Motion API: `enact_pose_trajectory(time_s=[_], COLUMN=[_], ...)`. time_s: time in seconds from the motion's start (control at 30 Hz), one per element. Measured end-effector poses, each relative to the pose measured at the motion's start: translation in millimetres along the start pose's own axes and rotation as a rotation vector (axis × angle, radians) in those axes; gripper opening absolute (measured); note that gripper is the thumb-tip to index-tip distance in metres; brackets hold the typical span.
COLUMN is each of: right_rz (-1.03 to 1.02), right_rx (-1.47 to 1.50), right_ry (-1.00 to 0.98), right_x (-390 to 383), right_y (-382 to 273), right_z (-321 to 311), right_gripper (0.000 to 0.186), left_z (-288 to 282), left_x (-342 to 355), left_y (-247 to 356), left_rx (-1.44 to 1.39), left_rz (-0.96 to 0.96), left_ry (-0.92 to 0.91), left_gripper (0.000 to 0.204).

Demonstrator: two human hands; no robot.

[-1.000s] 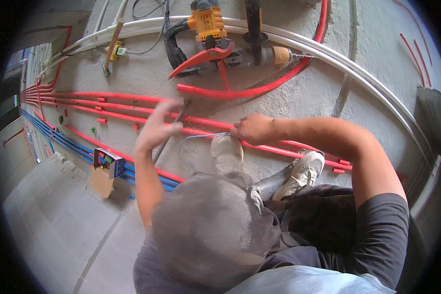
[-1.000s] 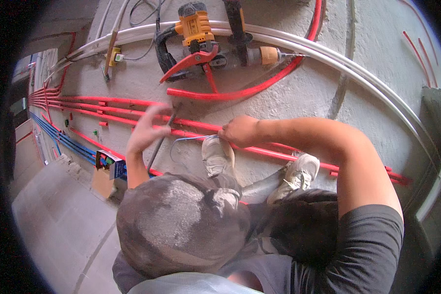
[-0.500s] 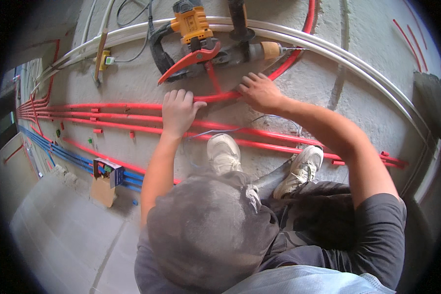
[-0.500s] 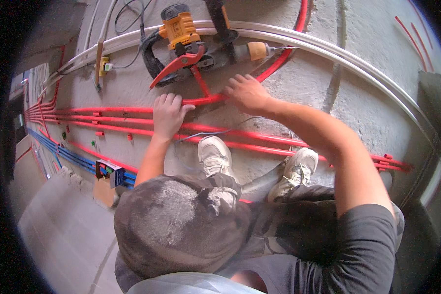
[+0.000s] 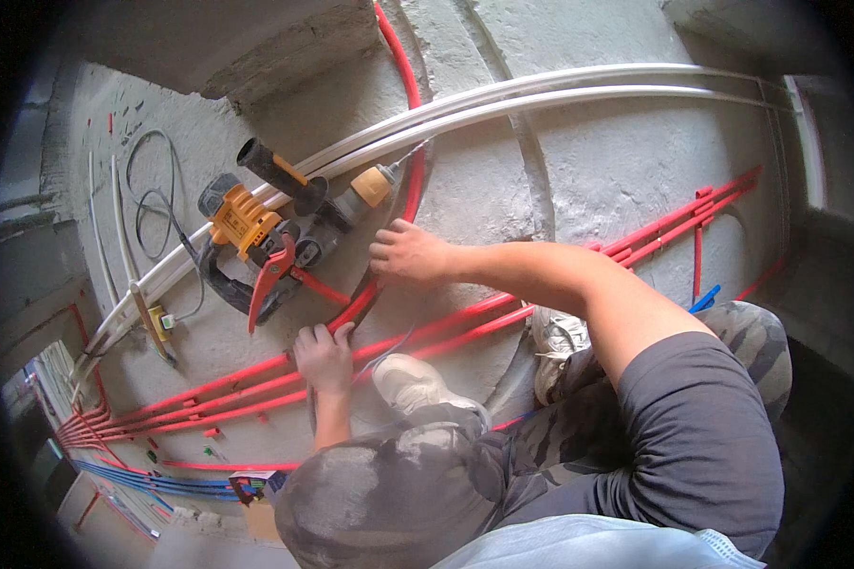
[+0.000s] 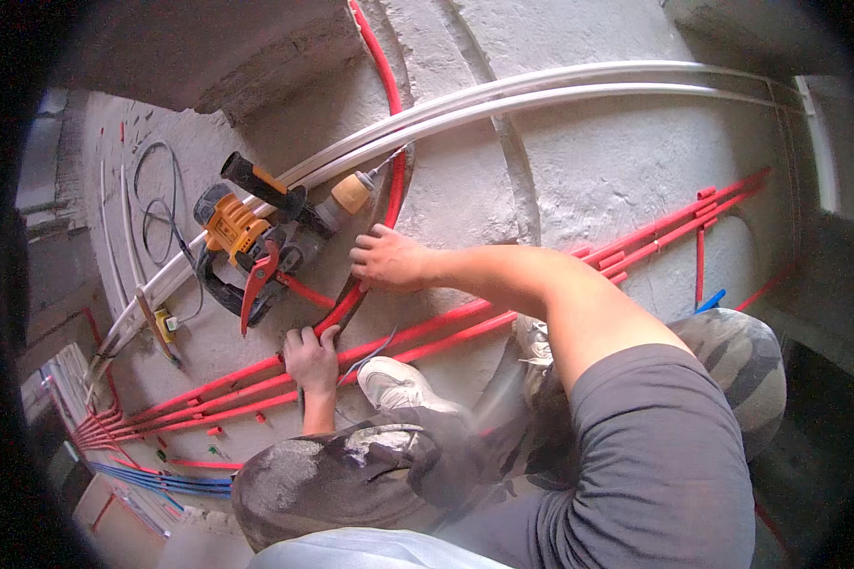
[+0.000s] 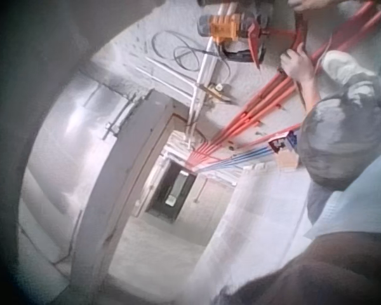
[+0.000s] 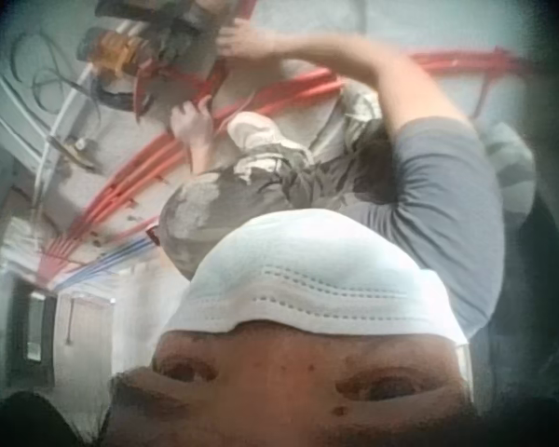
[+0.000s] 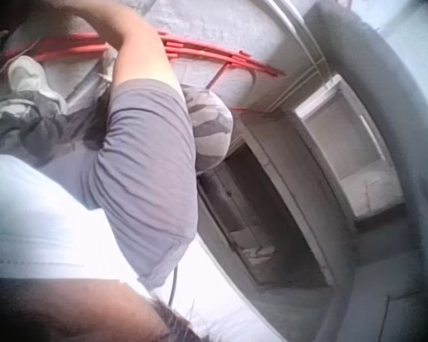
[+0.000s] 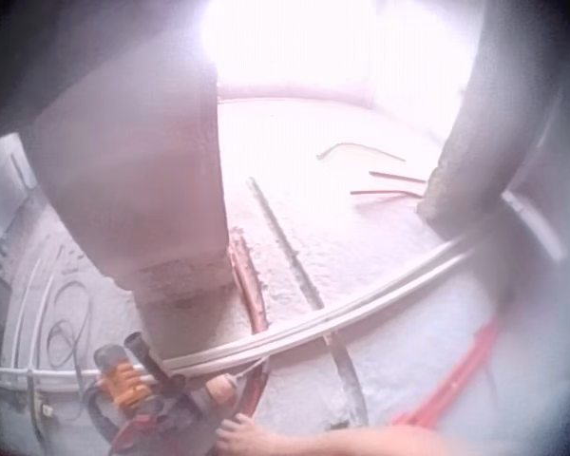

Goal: The person is installing red electrical conduits on a concrete floor. They are bending the conduits by hand and arranging them in parallel lines alongside existing blue conduits. A power tool is visible nearby but not used in the clip.

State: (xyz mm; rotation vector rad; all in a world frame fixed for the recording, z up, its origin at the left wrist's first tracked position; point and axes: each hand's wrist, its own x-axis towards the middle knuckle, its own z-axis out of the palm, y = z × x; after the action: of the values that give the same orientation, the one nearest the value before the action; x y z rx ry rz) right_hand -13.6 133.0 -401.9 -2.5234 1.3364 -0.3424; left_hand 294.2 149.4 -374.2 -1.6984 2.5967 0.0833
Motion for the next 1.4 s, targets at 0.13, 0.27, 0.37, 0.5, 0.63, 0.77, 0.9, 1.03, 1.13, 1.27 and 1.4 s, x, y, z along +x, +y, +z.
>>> enact_pose_trajectory(time_s=[0.13, 0.27, 0.37, 0.5, 0.63, 0.77, 0.9, 1.03, 1.13, 1.27, 1.4], right_rz=[0.172, 0.128, 0.093, 0.078, 0.070, 0.337, 0.340, 0.317, 0.421, 0.583, 0.877], right_rx=[0.068, 0.062, 0.026, 0.144, 0.127, 0.185, 0.163, 0.027, 0.133, 0.318, 0.526], right_ry=[0.110, 0.104, 0.064, 0.057, 0.227, 0.546, 0.357, -0.274, -0.376, -0.337, -0.417], right_x=[-1, 1, -9, -5, 11, 22, 26, 25, -24, -148, -242], right_y=[31, 66, 88, 89, 98, 134, 197, 242, 216, 159, 66], right_z=[-9, -39, -46, -43, -59, -85, -128, -178, -221, -235, -254], right_gripper=[0.022, 0.017, 0.018, 0.018, 0.015, 0.018, 0.019, 0.018, 0.021, 0.018, 0.022], left_z=[-1, -4, -7, -16, -15, -18, -12, -21, -59, -78, -94], left_x=[8, 11, 16, 24, 31, 37, 23, 19, 41, 64, 77], left_y=[9, 1, 7, 26, 33, 26, 5, 1, 27, 21, 3], left_rx=[-0.028, 0.043, 0.082, 0.023, -0.047, -0.068, 0.028, 0.039, 0.001, -0.138, -0.002], left_rz=[0.068, 0.095, 0.095, 0.166, 0.199, 0.233, 0.164, 0.098, 0.001, -0.005, -0.066], left_ry=[0.186, 0.147, 0.045, 0.048, -0.015, -0.026, -0.101, -0.147, -0.307, -0.569, -0.559], left_gripper=[0.042, 0.040, 0.036, 0.028, 0.023, 0.020, 0.023, 0.030, 0.040, 0.056, 0.048])
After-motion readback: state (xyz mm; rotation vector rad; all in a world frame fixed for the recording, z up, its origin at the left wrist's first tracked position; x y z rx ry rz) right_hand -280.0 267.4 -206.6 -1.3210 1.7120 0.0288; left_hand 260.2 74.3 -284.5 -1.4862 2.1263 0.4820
